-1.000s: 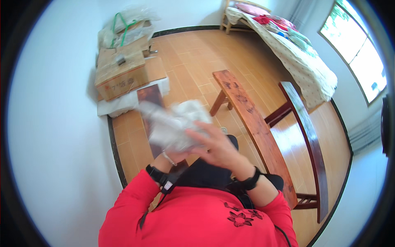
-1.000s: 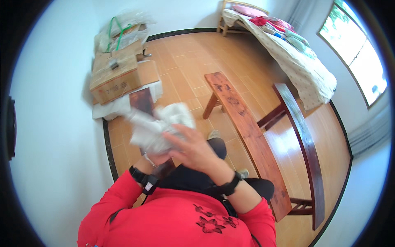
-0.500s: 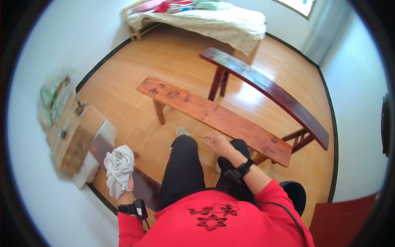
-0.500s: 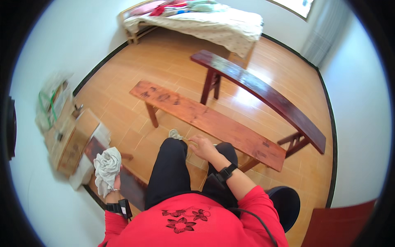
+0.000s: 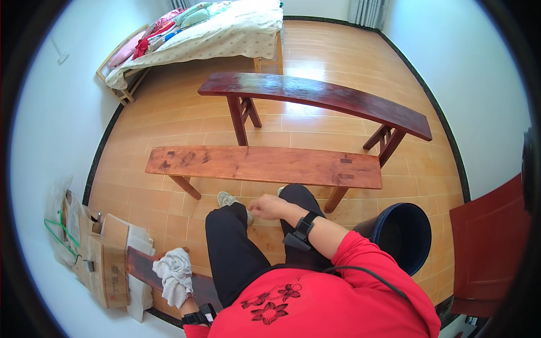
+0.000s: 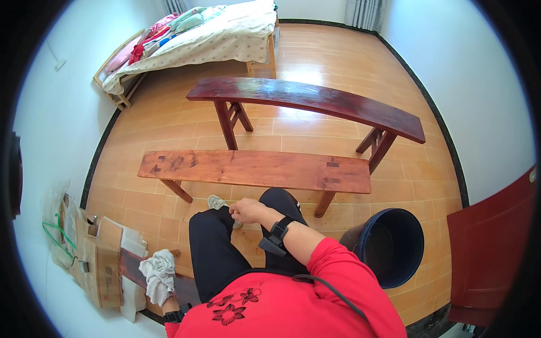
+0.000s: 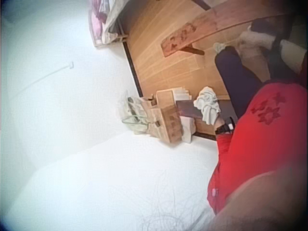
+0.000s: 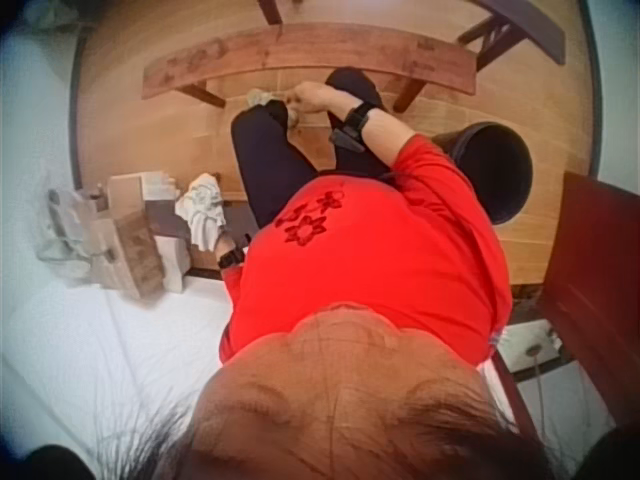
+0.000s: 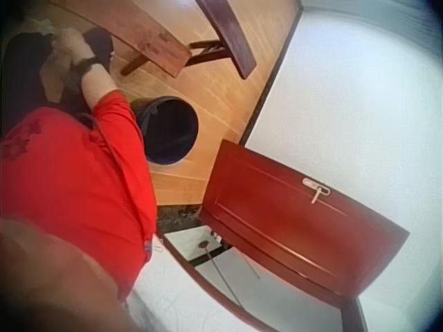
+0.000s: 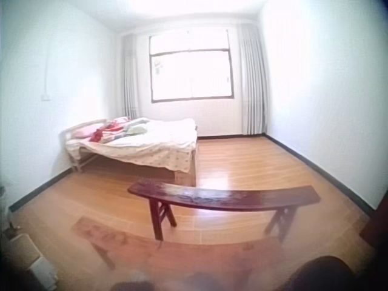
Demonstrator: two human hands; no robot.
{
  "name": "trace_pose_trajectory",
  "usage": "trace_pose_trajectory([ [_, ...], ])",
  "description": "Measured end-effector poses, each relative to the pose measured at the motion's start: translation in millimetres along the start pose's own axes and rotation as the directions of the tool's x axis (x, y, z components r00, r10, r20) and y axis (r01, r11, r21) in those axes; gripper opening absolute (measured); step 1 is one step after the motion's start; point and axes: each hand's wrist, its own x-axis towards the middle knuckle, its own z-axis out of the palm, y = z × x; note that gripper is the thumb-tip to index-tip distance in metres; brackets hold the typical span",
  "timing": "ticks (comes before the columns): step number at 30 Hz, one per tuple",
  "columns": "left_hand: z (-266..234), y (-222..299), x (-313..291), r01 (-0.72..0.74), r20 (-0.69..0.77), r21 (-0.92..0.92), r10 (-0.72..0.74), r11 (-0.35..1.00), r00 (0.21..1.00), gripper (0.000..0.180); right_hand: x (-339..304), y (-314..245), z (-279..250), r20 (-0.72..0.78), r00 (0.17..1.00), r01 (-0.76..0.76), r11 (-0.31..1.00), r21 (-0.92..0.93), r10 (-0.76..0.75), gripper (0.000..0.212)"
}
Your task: The person wipes the surfaces and sides of the wooden benches using a cloth and then lifts one of the benches.
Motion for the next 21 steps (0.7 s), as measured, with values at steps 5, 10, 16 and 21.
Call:
trace_pose_trajectory([
  [5, -31, -35, 18, -0.038, -0.255, 0.339, 0.131, 0.94, 0.958, 0.046, 1, 8, -2, 0.031, 0.999, -0.017, 1.0, -0.001, 0.017, 0.027],
  [10, -65, -61, 45, 0.0, -0.296, 0.825, 0.434, 0.564, 0.851, 0.048, 4, 2, 1, -0.016, 0.998, 0.053, 0.998, 0.02, -0.052, 0.026],
  [16, -60, -97, 45, 0.079, -0.194, 0.973, 0.579, 0.217, 0.792, 0.051, 1, 6, 3, -0.092, 0.988, 0.136, 0.986, 0.101, -0.127, 0.022],
  [21, -38, -102, 45, 0.121, -0.277, 0.936, 0.477, 0.331, 0.834, 0.058, 12, -1, 15, -0.062, 0.994, 0.089, 0.995, 0.042, -0.086, 0.023],
])
